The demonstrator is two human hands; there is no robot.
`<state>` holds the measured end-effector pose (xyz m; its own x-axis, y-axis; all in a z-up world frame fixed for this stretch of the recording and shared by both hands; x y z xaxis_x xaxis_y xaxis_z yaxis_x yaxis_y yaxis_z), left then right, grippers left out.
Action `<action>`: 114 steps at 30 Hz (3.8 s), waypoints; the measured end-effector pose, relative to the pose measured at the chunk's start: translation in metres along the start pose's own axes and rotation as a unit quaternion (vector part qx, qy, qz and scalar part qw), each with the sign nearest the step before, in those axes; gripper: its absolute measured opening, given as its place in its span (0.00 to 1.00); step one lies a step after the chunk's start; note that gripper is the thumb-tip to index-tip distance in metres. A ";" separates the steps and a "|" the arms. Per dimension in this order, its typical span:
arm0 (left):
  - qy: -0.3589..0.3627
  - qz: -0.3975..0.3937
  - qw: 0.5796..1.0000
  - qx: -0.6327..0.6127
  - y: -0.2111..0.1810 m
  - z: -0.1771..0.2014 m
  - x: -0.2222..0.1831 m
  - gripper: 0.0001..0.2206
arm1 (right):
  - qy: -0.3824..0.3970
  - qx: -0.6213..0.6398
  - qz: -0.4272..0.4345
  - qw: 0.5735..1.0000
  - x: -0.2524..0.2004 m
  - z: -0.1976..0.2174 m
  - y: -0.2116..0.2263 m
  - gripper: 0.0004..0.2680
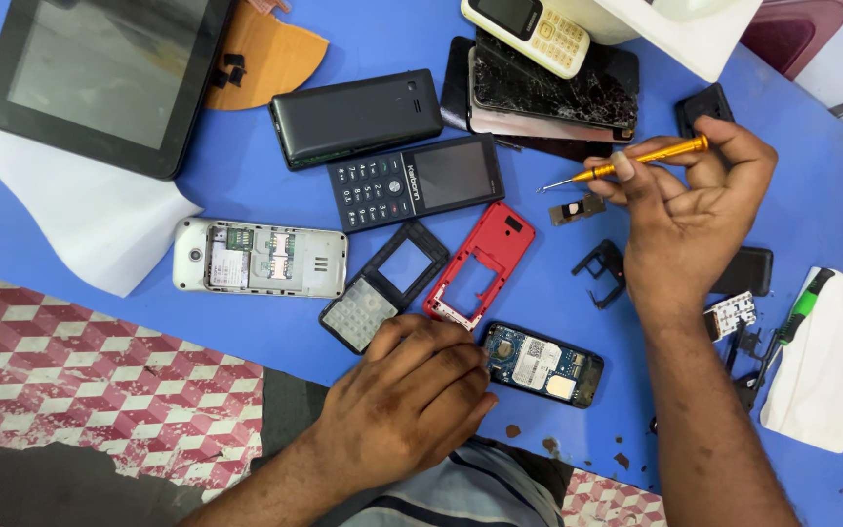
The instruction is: The person disassembles a mobile phone using a screwdriver, removes the back cover, and manipulates internal components. They handle several phone parts and tools on a cluttered workbench.
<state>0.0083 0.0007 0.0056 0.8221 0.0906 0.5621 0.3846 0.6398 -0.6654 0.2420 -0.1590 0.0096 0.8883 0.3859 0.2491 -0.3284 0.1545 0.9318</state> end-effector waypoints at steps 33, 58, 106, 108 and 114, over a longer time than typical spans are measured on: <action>0.000 0.004 1.000 0.007 0.000 -0.003 -0.002 0.07 | -0.015 -0.009 0.003 1.000 -0.004 0.014 0.023 0.18; 0.084 0.051 0.990 0.100 -0.007 -0.014 0.007 0.22 | -0.141 0.003 -0.054 0.989 -0.134 0.088 0.048 0.19; 0.218 0.000 0.974 0.062 -0.039 -0.070 0.035 0.16 | -0.138 0.030 -0.103 0.985 -0.195 0.093 0.018 0.18; 0.219 0.002 0.974 0.063 -0.039 -0.070 0.036 0.16 | -0.137 0.032 -0.104 0.985 -0.194 0.093 0.018 0.18; 0.219 0.001 0.973 0.068 -0.038 -0.071 0.035 0.16 | -0.141 0.038 -0.113 0.983 -0.194 0.091 0.020 0.18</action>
<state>0.0523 -0.0744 0.0158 0.9345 -0.2224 0.2778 0.3476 0.7378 -0.5787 0.0923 -0.3139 0.0038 0.9930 0.0802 0.0862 -0.0965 0.1340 0.9863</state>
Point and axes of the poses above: each hand's wrist, its own x-axis towards the middle knuckle, its own z-axis out of the back of the hand, y = z × x, the point moved 1 cm from there along x, towards the middle knuckle, and after that the axes turned 2 degrees about -y, right-handed, at the moved point
